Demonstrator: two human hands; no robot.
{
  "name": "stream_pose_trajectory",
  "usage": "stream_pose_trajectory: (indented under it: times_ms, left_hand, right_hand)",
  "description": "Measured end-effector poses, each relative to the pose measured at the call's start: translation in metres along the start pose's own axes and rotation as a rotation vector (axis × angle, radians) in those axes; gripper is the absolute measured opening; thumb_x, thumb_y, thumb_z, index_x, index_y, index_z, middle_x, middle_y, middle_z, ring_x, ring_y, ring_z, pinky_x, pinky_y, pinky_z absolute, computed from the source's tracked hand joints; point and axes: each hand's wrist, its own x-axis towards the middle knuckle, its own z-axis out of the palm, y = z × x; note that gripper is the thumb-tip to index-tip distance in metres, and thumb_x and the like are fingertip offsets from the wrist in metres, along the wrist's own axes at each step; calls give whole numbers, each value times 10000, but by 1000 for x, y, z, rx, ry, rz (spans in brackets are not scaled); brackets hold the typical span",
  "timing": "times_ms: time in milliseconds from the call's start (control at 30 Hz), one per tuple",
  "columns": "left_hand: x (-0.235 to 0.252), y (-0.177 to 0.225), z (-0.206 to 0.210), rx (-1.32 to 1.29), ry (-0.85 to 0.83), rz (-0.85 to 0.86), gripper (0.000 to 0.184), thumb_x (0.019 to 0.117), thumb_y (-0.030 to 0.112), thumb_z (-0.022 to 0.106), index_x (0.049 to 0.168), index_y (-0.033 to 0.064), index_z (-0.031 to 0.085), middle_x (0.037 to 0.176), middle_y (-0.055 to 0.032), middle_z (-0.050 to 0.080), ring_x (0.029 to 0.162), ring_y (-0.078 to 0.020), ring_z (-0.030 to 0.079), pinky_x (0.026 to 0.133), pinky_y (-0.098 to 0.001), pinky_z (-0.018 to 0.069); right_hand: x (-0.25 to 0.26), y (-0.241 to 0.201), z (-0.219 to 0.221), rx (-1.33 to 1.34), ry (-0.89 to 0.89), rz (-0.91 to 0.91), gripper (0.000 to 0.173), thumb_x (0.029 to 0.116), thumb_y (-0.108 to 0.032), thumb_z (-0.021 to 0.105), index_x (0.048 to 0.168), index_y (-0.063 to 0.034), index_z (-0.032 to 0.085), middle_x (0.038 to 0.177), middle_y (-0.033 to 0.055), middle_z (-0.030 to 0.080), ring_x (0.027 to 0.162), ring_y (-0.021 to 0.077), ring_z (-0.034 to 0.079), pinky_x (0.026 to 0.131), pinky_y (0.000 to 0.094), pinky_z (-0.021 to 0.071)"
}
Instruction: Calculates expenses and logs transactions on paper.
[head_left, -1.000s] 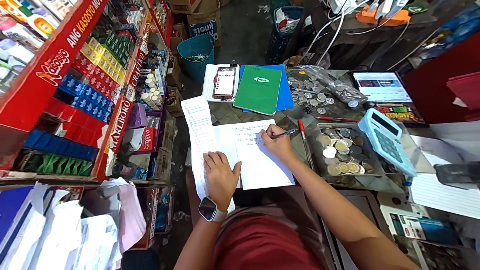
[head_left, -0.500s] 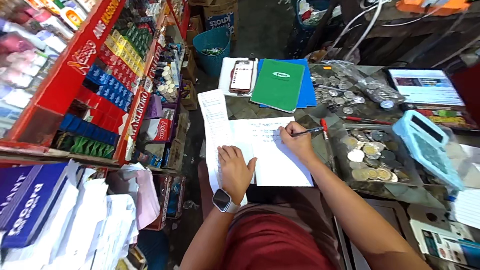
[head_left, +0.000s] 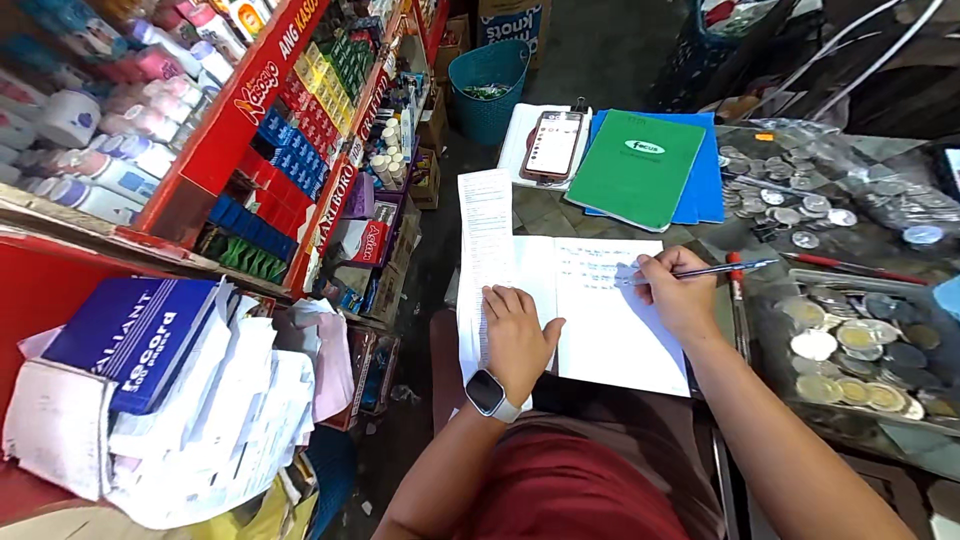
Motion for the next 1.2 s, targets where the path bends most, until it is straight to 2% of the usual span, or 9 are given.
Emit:
stream_pose_trajectory:
  times_ms: [1200]
  left_hand:
    - [0,0,1,7,11,5,824,973,637,458,1318,-98,601,1379,-373,545,1322,-550,503,1088,-571,429]
  right_hand:
    - [0,-1,0,-7,-10,2,246,963,-37,591,769,-142,482,608,-80,601,452,9,565,435,157,490]
